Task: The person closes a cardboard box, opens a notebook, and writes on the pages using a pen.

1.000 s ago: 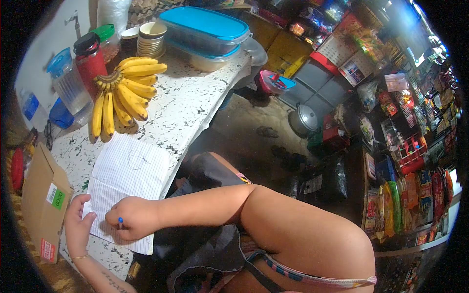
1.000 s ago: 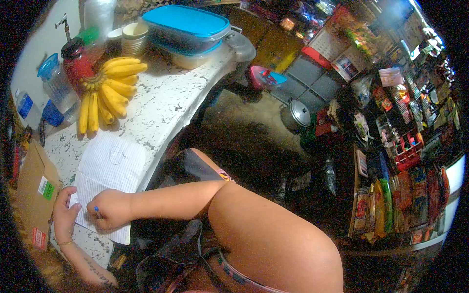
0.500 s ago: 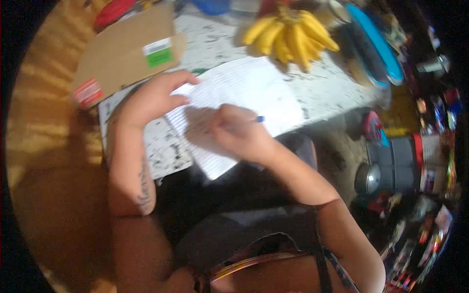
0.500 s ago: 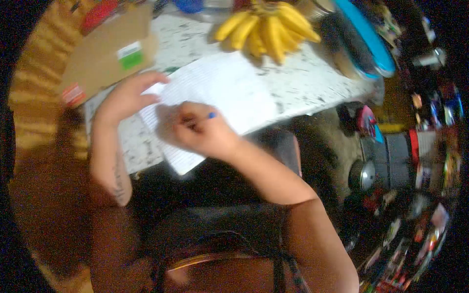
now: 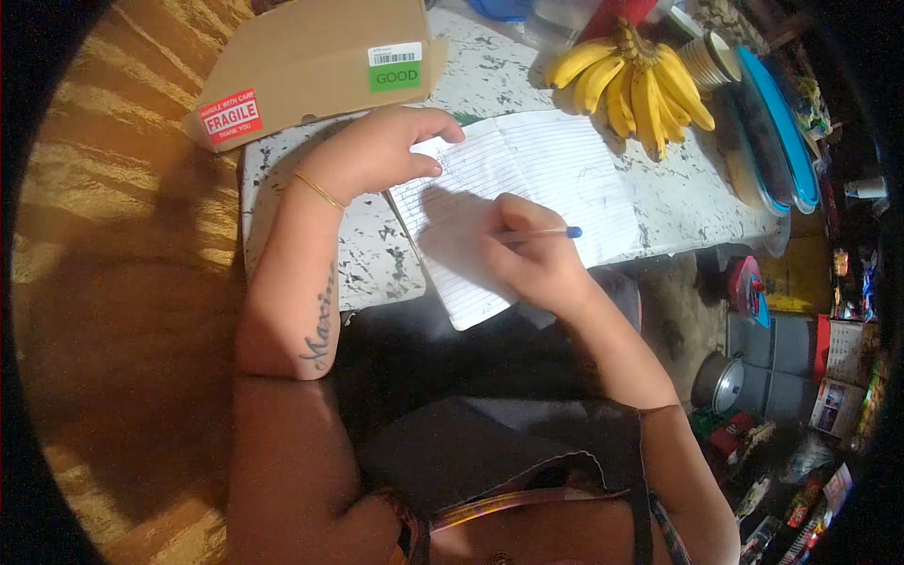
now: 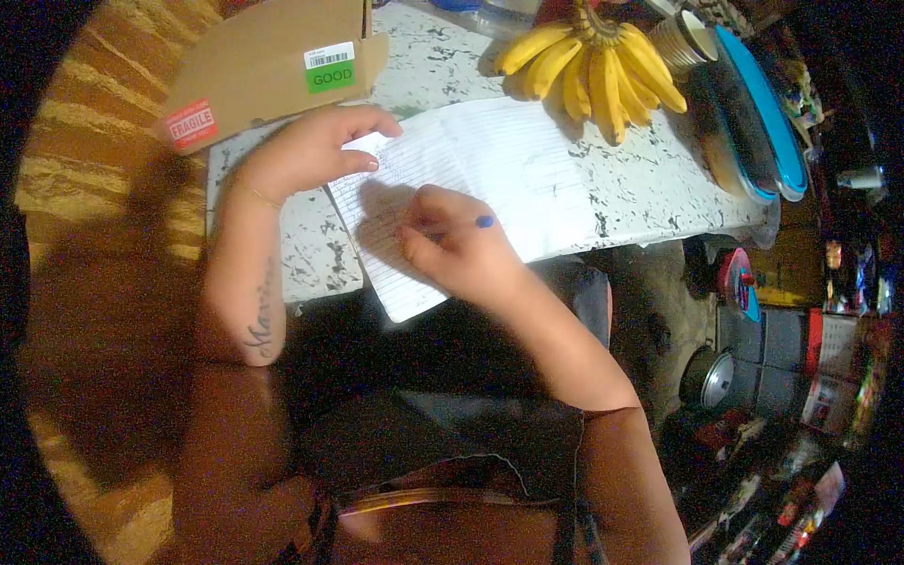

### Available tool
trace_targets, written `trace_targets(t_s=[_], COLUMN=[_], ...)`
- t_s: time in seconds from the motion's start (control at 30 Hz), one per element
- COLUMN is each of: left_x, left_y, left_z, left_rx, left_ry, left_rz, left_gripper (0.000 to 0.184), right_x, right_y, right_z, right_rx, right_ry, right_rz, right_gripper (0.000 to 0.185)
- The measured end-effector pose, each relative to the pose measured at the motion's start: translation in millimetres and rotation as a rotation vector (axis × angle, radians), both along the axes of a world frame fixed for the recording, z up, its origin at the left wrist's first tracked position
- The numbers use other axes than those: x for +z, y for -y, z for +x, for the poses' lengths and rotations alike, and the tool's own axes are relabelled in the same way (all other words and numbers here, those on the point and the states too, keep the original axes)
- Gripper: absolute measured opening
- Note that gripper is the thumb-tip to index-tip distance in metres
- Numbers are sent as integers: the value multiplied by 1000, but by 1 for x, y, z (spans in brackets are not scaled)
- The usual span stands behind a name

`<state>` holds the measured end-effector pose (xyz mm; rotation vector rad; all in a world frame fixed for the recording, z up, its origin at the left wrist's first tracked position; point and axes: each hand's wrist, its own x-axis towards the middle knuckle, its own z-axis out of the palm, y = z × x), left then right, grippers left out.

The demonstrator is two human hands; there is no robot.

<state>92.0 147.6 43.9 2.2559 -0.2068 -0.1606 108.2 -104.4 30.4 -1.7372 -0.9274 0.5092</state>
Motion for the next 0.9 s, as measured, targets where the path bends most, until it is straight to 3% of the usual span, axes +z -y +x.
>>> trace_targets(t_s=[0.03,0.07,0.13,0.2,0.23,0.37,0.47,0.9], left_x=[2,3,-2,-5,-12,-24,-3,-3], left_y=[1,-2,-6,-9,-9,-18,5,1], left_z=[0,-2,0,-1,-1,9,11,3], left_rx=[-7,-3,-58,-2,80,59,85,57], left_ry=[-12,18,127,44,-57,-47,-82,-75], left_rz=[-10,51,131,138,-14,13,15,-58], left_gripper=[39,39,38,45,49,53,52,53], right_x=[1,-16,-34,-24,-25,-30,-27,-26], right_y=[1,-6,-19,-16,-16,-15,-9,-11], right_z=[0,-2,-5,-4,-3,-3,-2,-4], right_rx=[6,15,80,62,22,-69,-85,-60], right_ry=[8,-57,-76,26,172,332,320,310], right_rz=[-2,212,325,173,290,260,189,171], right_gripper=[12,11,8,12,14,16,15,16])
